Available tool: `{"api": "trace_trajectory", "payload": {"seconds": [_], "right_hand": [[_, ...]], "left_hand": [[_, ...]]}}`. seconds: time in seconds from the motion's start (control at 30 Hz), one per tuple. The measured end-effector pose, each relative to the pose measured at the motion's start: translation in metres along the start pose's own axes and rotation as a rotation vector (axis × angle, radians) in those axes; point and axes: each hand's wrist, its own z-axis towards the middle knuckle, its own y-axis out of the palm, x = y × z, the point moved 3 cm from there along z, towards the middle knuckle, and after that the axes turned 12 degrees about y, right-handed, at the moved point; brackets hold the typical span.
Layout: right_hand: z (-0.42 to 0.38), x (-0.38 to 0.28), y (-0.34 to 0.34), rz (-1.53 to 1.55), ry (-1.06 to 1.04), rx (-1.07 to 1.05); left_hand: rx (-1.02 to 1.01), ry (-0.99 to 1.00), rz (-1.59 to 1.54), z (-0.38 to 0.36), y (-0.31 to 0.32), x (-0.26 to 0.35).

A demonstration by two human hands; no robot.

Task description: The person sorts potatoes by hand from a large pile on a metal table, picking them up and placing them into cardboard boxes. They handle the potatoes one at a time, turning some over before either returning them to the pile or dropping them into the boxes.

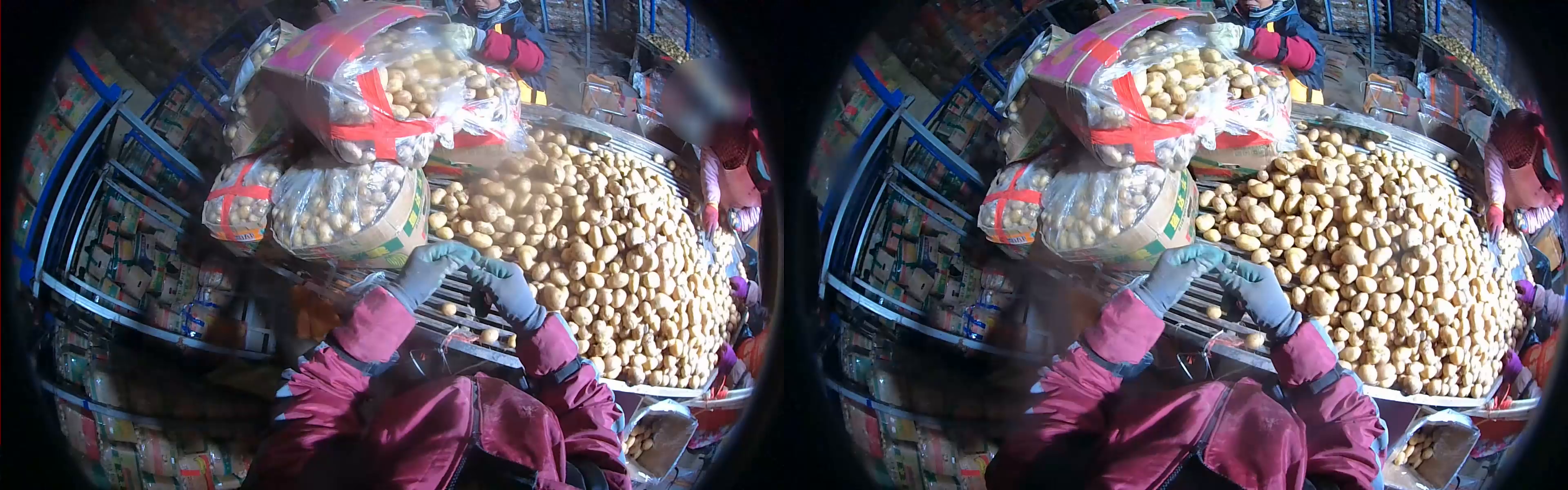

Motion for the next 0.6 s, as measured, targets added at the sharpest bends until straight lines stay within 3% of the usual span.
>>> {"api": "trace_trajectory", "payload": {"seconds": [0.1,0.13,0.2,0.23,0.3,0.33,0.37,0.43,0.53,0.6], "right_hand": [[0.034,-0.017,0.0,-0.088,-0.049,0.074],[0.056,-0.014,-0.004,-0.144,-0.065,0.106],[0.079,-0.031,0.005,-0.173,-0.027,0.188],[0.104,-0.023,0.003,-0.309,-0.204,0.257],[0.112,-0.053,0.032,-0.351,-0.231,0.259],[0.133,-0.054,0.039,-0.442,-0.346,0.291],[0.135,-0.079,0.054,-0.541,-0.305,0.336],[0.179,-0.093,0.074,-0.385,-0.657,0.4],[0.223,-0.123,0.095,-0.832,-0.579,0.734],[0.265,-0.082,0.091,-1.08,-0.445,0.671]], "left_hand": [[0.078,-0.015,0.243,0.017,-0.04,0.012],[0.08,0.185,0.445,0.023,-0.054,0.03],[0.168,0.27,0.522,0.032,-0.097,0.05],[0.219,0.298,0.539,0.035,-0.119,0.057],[0.267,0.284,0.533,0.033,-0.155,0.07],[0.31,0.272,0.526,0.031,-0.17,0.075],[0.318,0.276,0.522,0.027,-0.181,0.076],[0.325,0.201,0.531,0.016,-0.198,0.075],[0.32,0.204,0.419,0.011,-0.221,0.06],[0.312,0.197,0.291,0.013,-0.226,0.056]]}}
